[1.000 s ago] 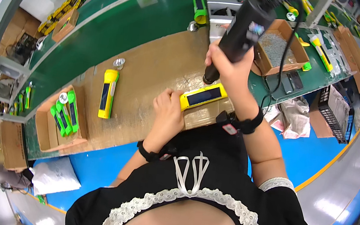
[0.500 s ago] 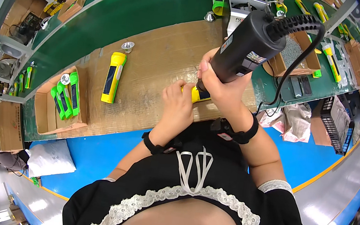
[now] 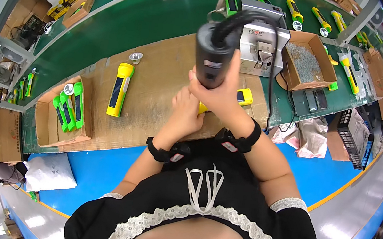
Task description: Assemble flashlight components and test functionality using an electric screwdriver.
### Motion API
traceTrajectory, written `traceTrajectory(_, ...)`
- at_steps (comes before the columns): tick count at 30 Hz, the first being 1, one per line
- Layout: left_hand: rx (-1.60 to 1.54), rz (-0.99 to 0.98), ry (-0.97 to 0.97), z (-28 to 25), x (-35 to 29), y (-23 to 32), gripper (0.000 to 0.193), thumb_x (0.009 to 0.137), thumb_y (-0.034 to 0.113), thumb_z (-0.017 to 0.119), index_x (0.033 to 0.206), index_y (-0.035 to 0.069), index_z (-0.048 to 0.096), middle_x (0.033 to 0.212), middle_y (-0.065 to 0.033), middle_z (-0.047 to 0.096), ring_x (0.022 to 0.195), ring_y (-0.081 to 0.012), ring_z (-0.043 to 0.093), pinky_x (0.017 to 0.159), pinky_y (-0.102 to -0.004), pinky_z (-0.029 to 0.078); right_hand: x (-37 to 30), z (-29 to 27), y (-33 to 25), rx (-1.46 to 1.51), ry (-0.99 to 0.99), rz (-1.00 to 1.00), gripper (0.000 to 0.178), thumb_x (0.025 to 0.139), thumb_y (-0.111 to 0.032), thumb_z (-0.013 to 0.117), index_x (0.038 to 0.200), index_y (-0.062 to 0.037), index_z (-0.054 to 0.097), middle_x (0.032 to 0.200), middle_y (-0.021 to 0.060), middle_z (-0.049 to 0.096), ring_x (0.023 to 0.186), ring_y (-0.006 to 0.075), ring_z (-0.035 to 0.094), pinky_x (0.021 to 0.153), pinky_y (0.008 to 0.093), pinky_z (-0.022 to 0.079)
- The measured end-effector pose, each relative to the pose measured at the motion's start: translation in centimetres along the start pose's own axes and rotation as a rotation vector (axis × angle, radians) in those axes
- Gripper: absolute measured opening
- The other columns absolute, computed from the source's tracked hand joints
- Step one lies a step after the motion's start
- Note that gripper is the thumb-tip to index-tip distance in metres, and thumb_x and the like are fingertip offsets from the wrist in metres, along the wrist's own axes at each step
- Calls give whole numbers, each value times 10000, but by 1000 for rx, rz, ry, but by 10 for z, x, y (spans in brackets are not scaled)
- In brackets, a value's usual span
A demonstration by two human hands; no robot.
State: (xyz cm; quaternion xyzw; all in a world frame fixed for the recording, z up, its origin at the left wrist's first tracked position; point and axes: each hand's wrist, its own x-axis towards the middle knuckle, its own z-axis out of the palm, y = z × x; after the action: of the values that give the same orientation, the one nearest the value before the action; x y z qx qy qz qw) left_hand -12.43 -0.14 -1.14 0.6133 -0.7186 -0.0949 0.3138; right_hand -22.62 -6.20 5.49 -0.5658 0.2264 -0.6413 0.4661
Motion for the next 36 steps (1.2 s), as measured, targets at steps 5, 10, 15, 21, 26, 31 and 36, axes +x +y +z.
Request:
traceTrajectory(5, -59, -53, -184, -7, 6, -7, 625, 645, 47, 676, 1206, 10, 404, 1106, -214, 446, 1060, -394, 418, 880, -472, 328, 13, -2, 8, 9, -70, 95, 609, 709, 80, 638, 1202, -37, 301, 807, 42, 557, 695, 100, 573, 635, 243, 490)
traceTrajectory(10, -49, -19, -109, -4, 5, -4, 543, 604, 29, 685, 1099, -25, 469, 1070, -220, 450, 1029, -379, 440, 890, -455, 326, 14, -7, 10, -33, -101, 116, 615, 700, 79, 643, 1203, -24, 304, 813, 42, 572, 718, 98, 583, 647, 250, 494)
traceTrajectory(15, -27, -32, -118, -7, 3, -2, 527, 611, 19, 668, 1096, -30, 468, 1075, -224, 450, 1029, -381, 440, 899, -455, 325, 11, -4, 9, -7, -127, 87, 609, 705, 72, 650, 1198, -24, 306, 812, 38, 571, 728, 101, 584, 676, 251, 488)
traceTrajectory(21, -1, -5, -74, 0, 1, -1, 504, 596, 4, 644, 1069, -29, 472, 1065, -220, 450, 1018, -385, 443, 905, -456, 325, 9, -9, 8, -23, -237, 37, 605, 734, 93, 592, 1229, -45, 273, 772, 57, 548, 677, 111, 560, 625, 251, 467)
traceTrajectory(26, -11, -15, -94, -1, 2, -1, 481, 584, -16, 619, 1042, -34, 470, 1061, -224, 447, 1001, -390, 441, 896, -457, 328, 12, -8, 10, 55, -244, 132, 691, 697, 75, 663, 1271, -24, 292, 849, 47, 573, 758, 104, 591, 699, 260, 491)
traceTrajectory(31, -12, 26, -67, -1, 1, -2, 497, 573, -27, 600, 1045, -49, 448, 1050, -234, 439, 983, -396, 437, 889, -457, 328, 11, -8, 12, 24, -251, 129, 761, 698, 58, 678, 1334, -21, 268, 858, 44, 578, 775, 99, 590, 715, 259, 492)
traceTrajectory(36, -5, 67, -50, -2, 1, -5, 509, 587, 0, 621, 1061, -46, 441, 1052, -232, 437, 985, -394, 433, 882, -457, 330, 11, -7, 10, 21, -248, 166, 775, 703, 46, 685, 1348, -19, 259, 857, 36, 578, 785, 95, 587, 721, 257, 489)
